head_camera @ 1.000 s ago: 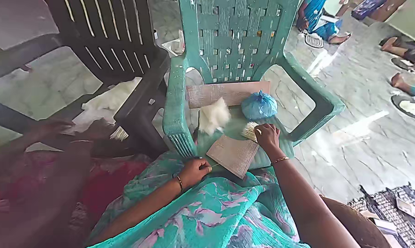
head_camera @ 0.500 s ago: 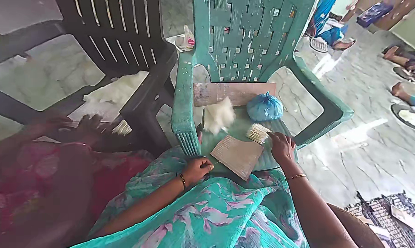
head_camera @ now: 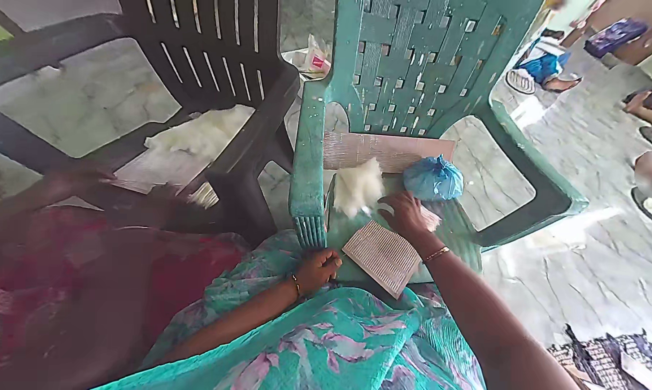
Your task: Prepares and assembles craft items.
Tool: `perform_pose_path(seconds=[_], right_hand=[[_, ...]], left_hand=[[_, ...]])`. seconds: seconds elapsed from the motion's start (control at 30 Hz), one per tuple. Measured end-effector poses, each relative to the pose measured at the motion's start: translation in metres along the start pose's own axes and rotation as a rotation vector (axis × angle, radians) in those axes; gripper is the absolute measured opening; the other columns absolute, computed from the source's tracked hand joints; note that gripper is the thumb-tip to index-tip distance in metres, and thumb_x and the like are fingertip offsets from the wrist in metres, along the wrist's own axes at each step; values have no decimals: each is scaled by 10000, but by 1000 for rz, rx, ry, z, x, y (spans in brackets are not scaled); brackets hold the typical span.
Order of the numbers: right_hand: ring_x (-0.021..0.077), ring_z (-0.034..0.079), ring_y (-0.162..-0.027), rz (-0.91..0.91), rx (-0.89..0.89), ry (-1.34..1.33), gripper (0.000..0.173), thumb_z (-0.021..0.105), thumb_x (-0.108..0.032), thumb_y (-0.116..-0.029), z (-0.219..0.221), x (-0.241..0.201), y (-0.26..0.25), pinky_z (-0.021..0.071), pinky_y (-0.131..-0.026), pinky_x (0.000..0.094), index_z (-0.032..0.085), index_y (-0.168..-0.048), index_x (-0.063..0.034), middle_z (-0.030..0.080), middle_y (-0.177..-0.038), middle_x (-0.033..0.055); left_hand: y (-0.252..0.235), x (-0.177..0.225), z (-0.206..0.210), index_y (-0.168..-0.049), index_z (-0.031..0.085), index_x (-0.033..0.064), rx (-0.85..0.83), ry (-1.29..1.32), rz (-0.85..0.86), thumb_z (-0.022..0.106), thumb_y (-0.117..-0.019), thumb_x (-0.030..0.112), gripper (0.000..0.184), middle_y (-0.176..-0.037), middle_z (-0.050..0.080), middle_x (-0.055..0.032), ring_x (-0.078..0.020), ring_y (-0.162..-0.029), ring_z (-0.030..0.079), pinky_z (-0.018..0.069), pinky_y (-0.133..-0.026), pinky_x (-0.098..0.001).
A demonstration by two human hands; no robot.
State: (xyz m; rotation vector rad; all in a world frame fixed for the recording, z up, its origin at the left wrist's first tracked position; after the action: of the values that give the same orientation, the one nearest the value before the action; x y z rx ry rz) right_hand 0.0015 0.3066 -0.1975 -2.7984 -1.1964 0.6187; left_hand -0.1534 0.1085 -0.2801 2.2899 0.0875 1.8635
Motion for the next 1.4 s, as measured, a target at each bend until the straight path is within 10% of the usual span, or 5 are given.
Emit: perform_pose_path(seconds=[0.13, 0.37, 0.7, 0.87, 1.4], right_hand=[[385, 604, -1182, 138, -153, 24, 450, 805, -402, -875, 37, -6, -26, 411, -1004, 638, 728, -1215, -118, 718, -1157, 147], [425, 625, -1165, 314, -214, -21, 216, 664, -204, -991, 46, 5, -32, 420, -1032, 646, 750, -1147, -82, 722, -1140, 197], [357, 687, -1024, 576, 109, -330, 226, 681, -199, -991, -22, 18, 37, 485, -941, 592, 756, -1121, -30, 745, -1051, 188], [118, 642, -849, 566, 286, -879, 179, 613, -58, -999, -15, 10, 71, 534, -806, 315, 687, -1132, 36, 695, -954, 95], [71, 655, -753, 423, 64, -1342, 42, 575, -9, -1004, 17, -62, 119, 545, -708, 234, 560, -1041, -22, 678, -846, 14]], left_hand=[[-1, -2, 0, -1115, 591, 5, -18, 47, 43, 481, -1072, 198, 227, -759, 580, 46, -4, -627, 539, 475, -620, -179], [-1, -2, -1, -1118, 585, 17, -36, 73, 31, 476, -1074, 200, 218, -760, 576, 57, 2, -631, 537, 470, -622, -172], [0, -2, 0, -1151, 584, -13, -5, 31, 49, 475, -1070, 191, 245, -757, 590, 35, -12, -624, 547, 487, -628, -191], [5, 11, 3, -1234, 545, -20, 28, 43, 21, 403, -1084, 132, 257, -838, 602, 18, -19, -666, 545, 478, -644, -194], [-8, 88, 31, -1152, 611, -30, 188, 242, 3, 650, -982, 63, 198, -981, 668, -19, -17, -803, 615, 515, -729, -192]])
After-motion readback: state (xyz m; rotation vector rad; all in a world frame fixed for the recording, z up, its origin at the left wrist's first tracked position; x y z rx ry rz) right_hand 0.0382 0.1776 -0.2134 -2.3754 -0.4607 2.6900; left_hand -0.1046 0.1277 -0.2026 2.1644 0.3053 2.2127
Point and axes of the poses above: each hand's wrist, its own y-axis away from the middle knuckle, its own z-axis out of the palm, x = y × z, the point moved 6 cm from there along -y, towards the middle knuckle
